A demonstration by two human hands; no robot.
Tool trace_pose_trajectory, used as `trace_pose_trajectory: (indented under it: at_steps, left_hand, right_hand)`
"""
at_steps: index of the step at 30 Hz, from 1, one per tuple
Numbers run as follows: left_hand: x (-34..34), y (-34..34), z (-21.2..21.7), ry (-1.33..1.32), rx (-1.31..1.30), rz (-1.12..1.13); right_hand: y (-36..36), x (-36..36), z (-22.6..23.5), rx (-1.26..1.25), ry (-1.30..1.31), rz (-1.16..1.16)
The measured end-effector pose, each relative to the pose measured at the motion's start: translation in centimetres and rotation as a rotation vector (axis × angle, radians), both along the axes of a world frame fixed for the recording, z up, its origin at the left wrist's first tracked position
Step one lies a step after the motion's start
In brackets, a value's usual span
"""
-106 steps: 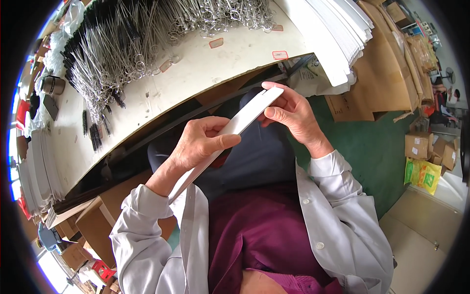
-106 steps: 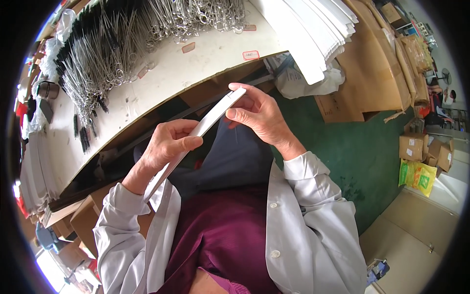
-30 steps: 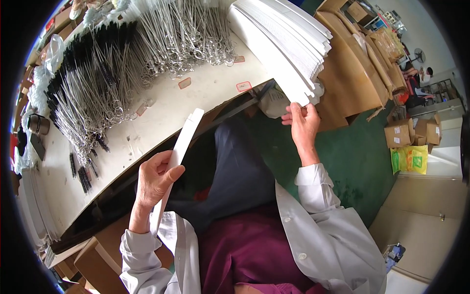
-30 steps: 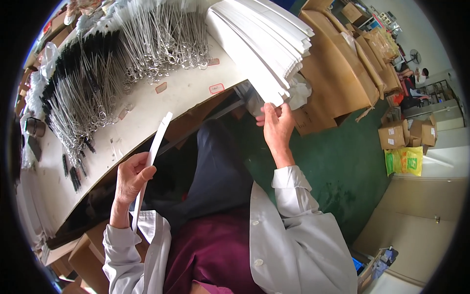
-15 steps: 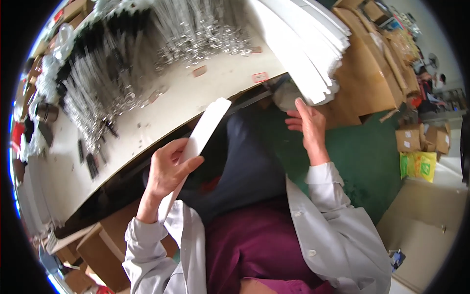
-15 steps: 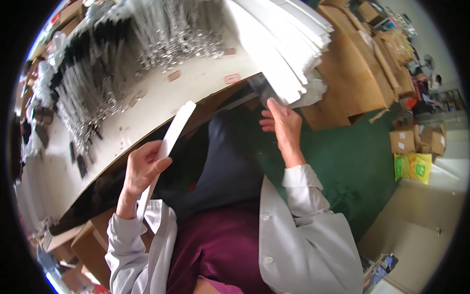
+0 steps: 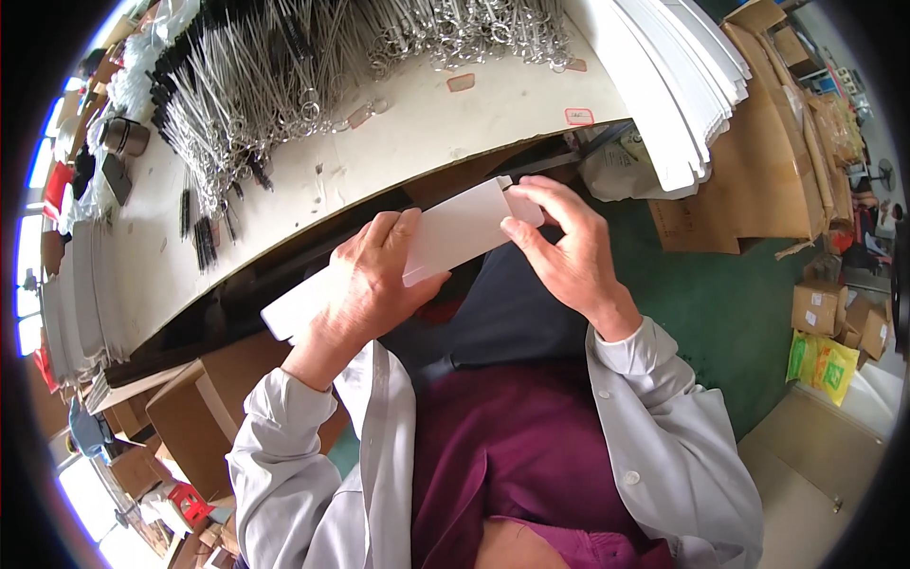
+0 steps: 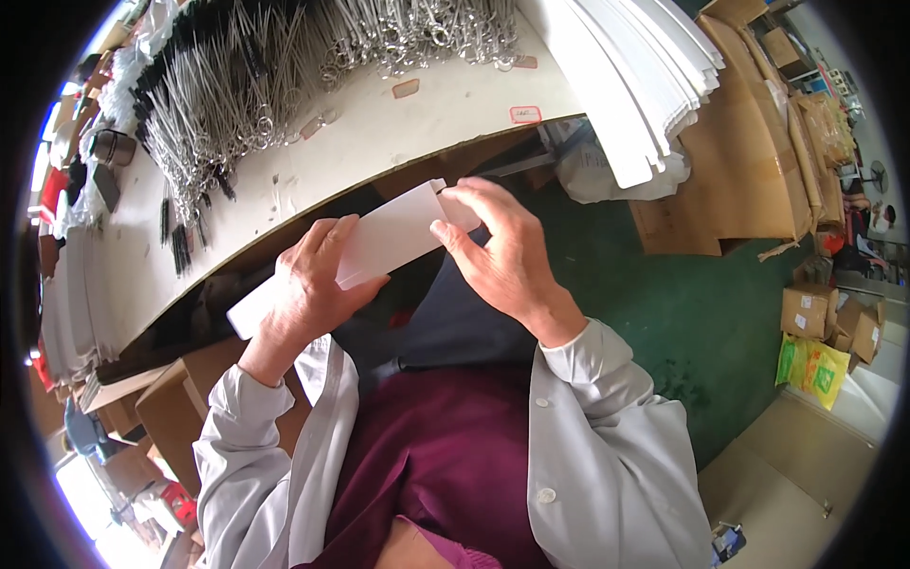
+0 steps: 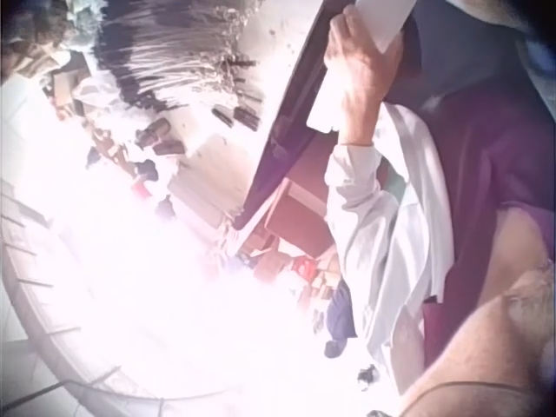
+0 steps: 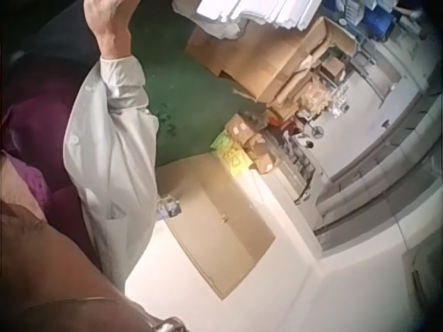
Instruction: Packing bundles of industrial wire brushes into cardboard sleeves and then into boxes.
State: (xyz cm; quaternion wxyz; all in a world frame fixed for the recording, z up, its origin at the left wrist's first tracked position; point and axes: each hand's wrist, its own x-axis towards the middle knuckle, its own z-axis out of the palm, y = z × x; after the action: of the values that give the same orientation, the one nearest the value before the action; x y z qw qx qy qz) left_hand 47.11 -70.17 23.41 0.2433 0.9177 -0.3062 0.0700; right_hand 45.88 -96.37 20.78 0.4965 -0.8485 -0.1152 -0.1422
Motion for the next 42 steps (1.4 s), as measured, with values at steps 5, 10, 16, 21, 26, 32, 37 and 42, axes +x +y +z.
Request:
trace_pose_trajectory:
  at_steps: [5,10,16,21,26,32,37,42]
  left_hand:
    - [-0.3,0.8,-1.2,-0.011,0.082,0.004]
    - [-1.1,-0.3,-3.5,-0.045,0.218,0.074]
    - [-1.3,-0.8,-4.3,-0.048,0.219,0.091]
    - [-1.5,-0.9,-4.6,-0.051,0.237,0.089]
    - [-1.6,-0.6,-4.8,-0.091,0.232,0.078]
    - [-2.0,0.2,-5.0,-0.098,0.202,0.020]
    - [-2.3,0.7,-5.4,-0.112,0.203,-0.005]
    - [-2.5,1.3,-5.8,-0.168,0.164,0.004]
  right_hand:
    - [2.2,-0.8,-1.5,0.277,0.329,-0.012]
    - [5.2,-1.7,-2.8,0.268,0.240,0.060]
    - [5.8,-2.6,-3.9,-0.154,0.029,0.043]
    - [6.3,-3.0,-3.1,-0.315,0.131,0.057]
    - [6.5,-2.8,-4.4,-0.093,0.139,0.030]
    - [5.6,-1.8,-3.2,0.194,0.500,0.122]
    - [4.5,-1.1,-3.4,0.304,0.657,0.238]
    - [4.5,-0.6,-0.8,0.526,0.926,0.322]
